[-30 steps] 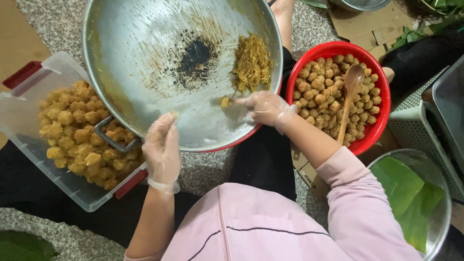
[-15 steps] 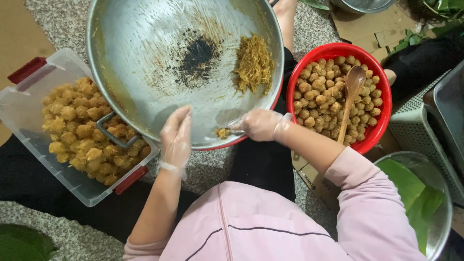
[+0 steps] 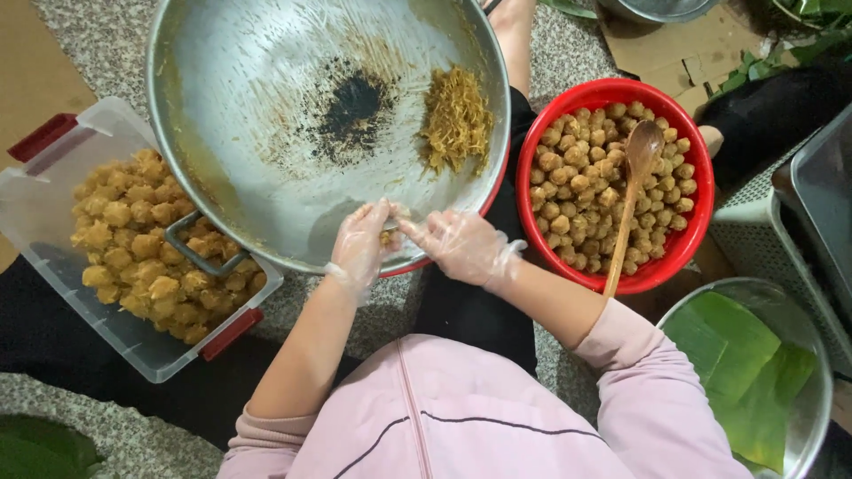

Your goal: A person wearing gloves is portioning a yellow filling mixture from a large metal pan and rolling it into small balls, then placing them into a red bowl.

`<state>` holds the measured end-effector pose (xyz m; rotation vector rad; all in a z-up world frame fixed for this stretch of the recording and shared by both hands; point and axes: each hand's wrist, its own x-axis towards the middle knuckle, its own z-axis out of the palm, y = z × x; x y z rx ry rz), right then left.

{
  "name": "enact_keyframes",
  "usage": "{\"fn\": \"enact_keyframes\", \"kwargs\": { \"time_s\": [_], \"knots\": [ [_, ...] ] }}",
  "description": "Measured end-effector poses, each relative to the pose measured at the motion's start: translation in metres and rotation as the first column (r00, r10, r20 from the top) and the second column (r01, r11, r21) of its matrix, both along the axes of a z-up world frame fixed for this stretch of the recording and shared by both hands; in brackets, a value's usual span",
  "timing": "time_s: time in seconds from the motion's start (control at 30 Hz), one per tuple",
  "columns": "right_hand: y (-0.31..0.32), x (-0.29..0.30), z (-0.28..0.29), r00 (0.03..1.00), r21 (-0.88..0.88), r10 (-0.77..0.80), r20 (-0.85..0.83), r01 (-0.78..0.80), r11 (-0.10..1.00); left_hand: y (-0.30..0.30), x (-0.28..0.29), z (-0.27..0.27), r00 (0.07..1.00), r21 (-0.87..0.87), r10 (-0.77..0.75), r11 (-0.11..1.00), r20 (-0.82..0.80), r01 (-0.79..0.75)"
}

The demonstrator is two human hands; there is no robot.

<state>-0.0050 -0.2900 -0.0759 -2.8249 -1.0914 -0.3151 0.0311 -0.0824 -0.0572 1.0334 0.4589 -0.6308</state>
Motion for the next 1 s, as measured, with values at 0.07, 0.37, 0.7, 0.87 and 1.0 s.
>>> {"fn": "enact_keyframes", "kwargs": {
  "time_s": [0.07,0.37,0.7,0.87,1.0],
  "knots": [
    [0.004,-0.004,-0.002,0.998,-0.008,0.052,-0.021,-0.052,0.999,-0.001,-0.001,0.009,0.997,0.158,0.008,0.987,0.074,-0.020],
    [0.002,-0.017,-0.019,0.999,-0.026,0.008,0.046,-0.007,1.000,-0.001,-0.005,-0.021,0.989,0.401,-0.100,0.915,0.111,0.048],
    [-0.023,0.038,-0.034,0.931,-0.141,-0.308,0.195,0.337,0.931,0.030,0.013,0.010,0.943,0.155,0.323,0.931,0.075,-0.331],
    [0.011,0.056,-0.076,0.952,-0.065,-0.286,-0.105,0.281,0.958,0.043,0.017,0.013,0.971,0.022,0.236,0.971,0.042,-0.237],
    [-0.023,0.058,-0.088,0.939,-0.102,-0.345,-0.002,0.343,0.934,0.047,0.017,-0.008,0.944,-0.053,0.309,0.951,0.115,-0.305]
  ]
}}
